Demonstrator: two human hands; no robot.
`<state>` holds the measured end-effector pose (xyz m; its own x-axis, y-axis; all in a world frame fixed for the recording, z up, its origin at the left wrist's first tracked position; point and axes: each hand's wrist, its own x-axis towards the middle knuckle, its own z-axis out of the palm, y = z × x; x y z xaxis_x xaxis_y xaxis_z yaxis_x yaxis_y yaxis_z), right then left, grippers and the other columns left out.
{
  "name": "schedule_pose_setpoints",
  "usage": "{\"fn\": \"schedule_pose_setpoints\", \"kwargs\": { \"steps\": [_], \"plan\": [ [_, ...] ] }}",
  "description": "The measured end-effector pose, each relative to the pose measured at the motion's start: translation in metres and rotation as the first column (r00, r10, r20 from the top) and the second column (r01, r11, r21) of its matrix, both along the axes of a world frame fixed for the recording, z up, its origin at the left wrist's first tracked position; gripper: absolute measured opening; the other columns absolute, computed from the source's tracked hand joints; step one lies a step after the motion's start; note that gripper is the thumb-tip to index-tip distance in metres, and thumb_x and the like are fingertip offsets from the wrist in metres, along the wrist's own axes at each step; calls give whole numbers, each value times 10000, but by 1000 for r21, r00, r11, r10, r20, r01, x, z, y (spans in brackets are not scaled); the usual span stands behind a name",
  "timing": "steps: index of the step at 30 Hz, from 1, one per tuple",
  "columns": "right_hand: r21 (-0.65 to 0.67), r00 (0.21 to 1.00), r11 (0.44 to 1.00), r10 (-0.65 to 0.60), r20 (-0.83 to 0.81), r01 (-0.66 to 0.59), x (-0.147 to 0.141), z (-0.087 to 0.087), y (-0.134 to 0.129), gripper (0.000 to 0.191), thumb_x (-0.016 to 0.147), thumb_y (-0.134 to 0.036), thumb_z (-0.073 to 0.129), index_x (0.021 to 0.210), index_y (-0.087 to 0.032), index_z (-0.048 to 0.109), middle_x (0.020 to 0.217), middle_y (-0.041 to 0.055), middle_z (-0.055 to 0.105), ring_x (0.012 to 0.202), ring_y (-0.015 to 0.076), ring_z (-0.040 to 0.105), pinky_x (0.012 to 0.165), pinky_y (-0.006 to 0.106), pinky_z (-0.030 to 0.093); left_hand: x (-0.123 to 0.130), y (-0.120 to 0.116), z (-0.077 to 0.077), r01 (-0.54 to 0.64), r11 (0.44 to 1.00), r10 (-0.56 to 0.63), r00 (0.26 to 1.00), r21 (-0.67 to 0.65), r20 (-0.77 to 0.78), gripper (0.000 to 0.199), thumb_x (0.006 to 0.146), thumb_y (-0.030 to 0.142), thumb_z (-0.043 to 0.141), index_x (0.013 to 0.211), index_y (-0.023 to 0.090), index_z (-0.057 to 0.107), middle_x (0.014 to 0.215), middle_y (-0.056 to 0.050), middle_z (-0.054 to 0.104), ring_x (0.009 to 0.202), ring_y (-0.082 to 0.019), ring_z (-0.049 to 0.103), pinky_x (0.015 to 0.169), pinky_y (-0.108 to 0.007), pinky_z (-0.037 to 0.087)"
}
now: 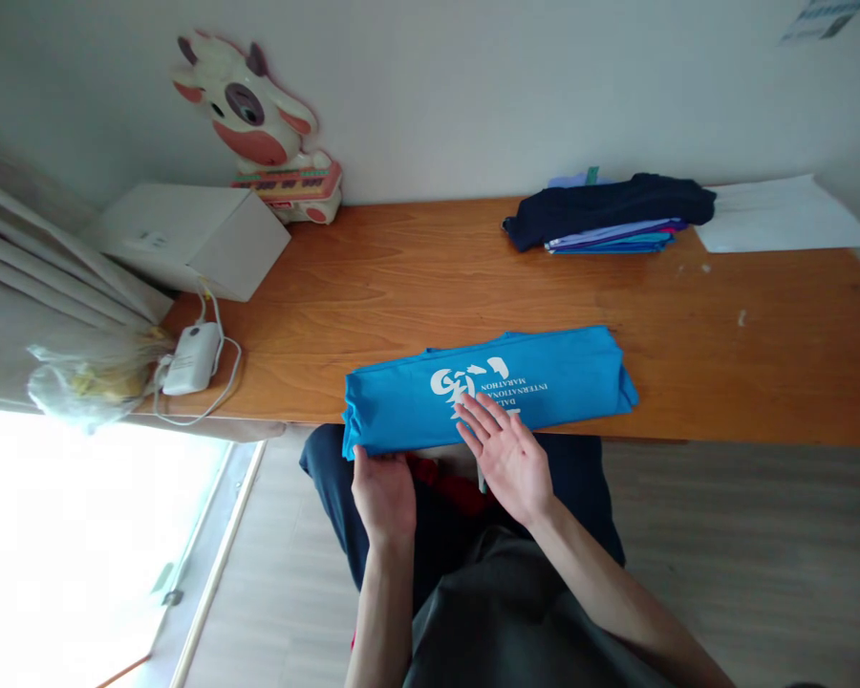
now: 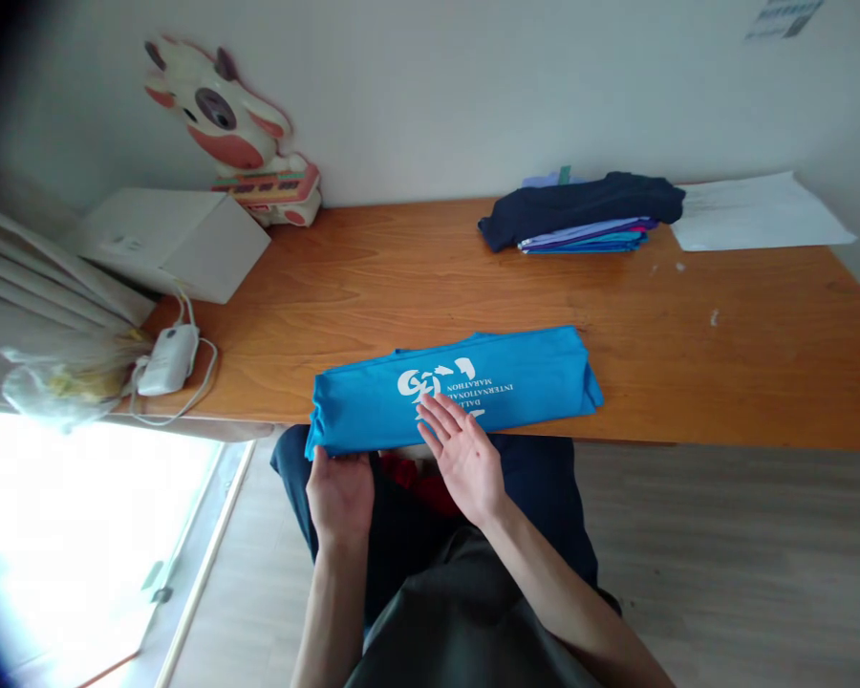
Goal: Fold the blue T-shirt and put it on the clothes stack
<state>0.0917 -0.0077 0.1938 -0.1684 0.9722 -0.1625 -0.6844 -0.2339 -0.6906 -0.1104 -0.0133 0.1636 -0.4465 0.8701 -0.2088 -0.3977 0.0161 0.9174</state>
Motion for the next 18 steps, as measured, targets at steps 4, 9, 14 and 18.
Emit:
{"fn": "schedule_pose_setpoints", "kwargs": {
  "steps": [4, 9, 14, 18],
  "plan": [
    [-59, 998, 998, -19, -59, 15, 14, 12, -2, 699, 1156, -778, 345, 1656, -400, 655, 1814, 28, 538, 1697, 305, 499, 1446, 688, 310, -3, -10, 25, -82, 992, 81, 997, 99, 15, 494, 1197, 551, 493, 1646, 405, 638, 1845, -10, 515, 1733, -280, 463, 1450, -551, 384],
    [69, 990, 996, 43, 132, -53, 17, 15, 23, 906, 1116, -869, 135, 1822, -393, 445, 1878, 29, 433, 1729, 312, 446, 1399, 705, 393, -16, -1, 44, -81, 981, 87, 996, 175, -25, 539, 1175, 571, 513, 1670, 386, 623, 1875, -11, 472, 1774, -324, 383, 1460, -595, 348],
    [157, 950, 984, 26, 311, -78, -1, -8, 51, 986, 1097, -800, -73, 1920, -297, 133, 1929, 80, 306, 1759, 288, 382, 1381, 701, 418, -28, 27, 66, -82, 961, 77, 997, 262, 31, 557, 1166, 542, 523, 1666, 321, 626, 1850, -31, 513, 1781, -332, 364, 1461, -574, 339],
    [151, 924, 986, 3, 383, -66, -11, -23, 70, 1062, 1058, -825, -112, 1922, -236, 76, 1929, 113, 280, 1743, 316, 403, 1351, 727, 449, 4, 33, 97, 29, 958, -35, 999, 287, 18, 583, 1182, 578, 491, 1661, 279, 634, 1774, -65, 606, 1762, -368, 398, 1465, -642, 316]
  ]
}}
